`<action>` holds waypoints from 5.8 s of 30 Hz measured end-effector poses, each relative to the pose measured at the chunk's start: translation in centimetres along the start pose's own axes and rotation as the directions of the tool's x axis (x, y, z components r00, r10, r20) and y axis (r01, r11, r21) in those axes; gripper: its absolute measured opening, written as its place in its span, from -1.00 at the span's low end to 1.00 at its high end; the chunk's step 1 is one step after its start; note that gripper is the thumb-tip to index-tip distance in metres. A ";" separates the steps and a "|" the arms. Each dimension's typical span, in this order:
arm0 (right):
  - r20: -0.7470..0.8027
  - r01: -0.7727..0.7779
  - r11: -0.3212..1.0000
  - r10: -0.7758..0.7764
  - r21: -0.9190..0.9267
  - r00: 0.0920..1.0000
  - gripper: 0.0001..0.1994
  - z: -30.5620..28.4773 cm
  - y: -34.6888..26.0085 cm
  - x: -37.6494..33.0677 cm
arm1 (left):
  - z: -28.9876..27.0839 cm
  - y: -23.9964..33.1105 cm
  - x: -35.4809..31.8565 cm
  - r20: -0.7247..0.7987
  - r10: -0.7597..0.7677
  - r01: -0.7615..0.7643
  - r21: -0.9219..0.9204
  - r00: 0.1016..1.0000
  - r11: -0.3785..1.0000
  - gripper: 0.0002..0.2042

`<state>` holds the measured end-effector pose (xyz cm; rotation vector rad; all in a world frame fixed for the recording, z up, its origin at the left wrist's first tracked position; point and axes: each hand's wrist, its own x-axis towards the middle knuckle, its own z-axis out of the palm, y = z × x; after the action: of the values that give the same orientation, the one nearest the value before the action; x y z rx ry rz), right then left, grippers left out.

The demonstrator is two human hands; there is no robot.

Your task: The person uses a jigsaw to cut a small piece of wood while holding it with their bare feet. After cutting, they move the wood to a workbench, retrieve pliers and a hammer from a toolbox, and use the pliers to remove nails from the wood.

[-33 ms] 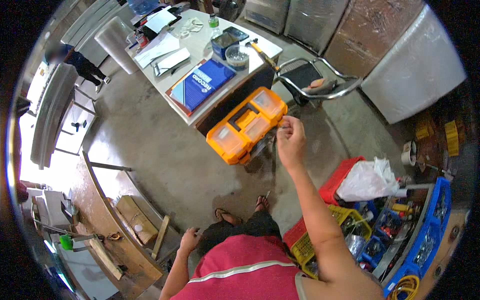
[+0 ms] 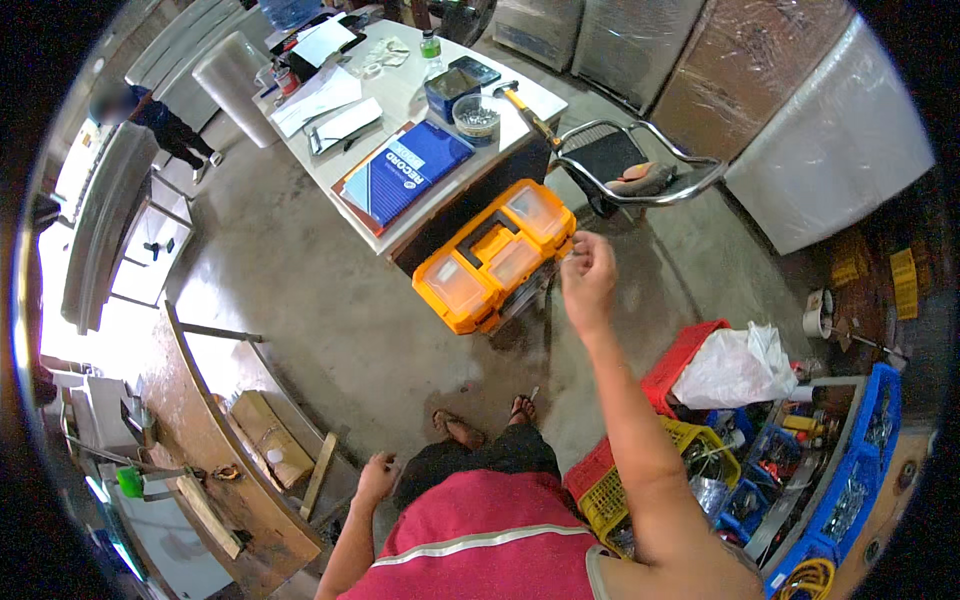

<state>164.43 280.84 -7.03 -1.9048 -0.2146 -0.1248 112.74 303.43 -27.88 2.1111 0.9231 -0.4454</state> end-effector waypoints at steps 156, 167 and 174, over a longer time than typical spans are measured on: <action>0.946 0.798 0.561 -0.321 0.220 -0.036 -0.58 70.8 -35.0 -88.5 | -38.4 -62.9 -19.6 -0.861 -0.354 0.447 -0.171 0.366 0.878 -0.39; 0.983 0.795 0.602 -0.182 0.083 0.035 -0.60 69.3 -34.4 -87.4 | -38.9 -62.7 -19.5 -0.864 -0.369 0.447 -0.195 0.343 0.873 -0.39; 0.985 0.773 0.634 -0.135 -0.001 0.112 -0.58 68.6 -33.4 -87.3 | -38.4 -62.6 -19.3 -0.861 -0.364 0.466 -0.175 0.355 0.867 -0.38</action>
<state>70.87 348.68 -16.12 -2.1296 -1.9112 0.6544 53.91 351.36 -24.52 2.1290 2.1221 0.4944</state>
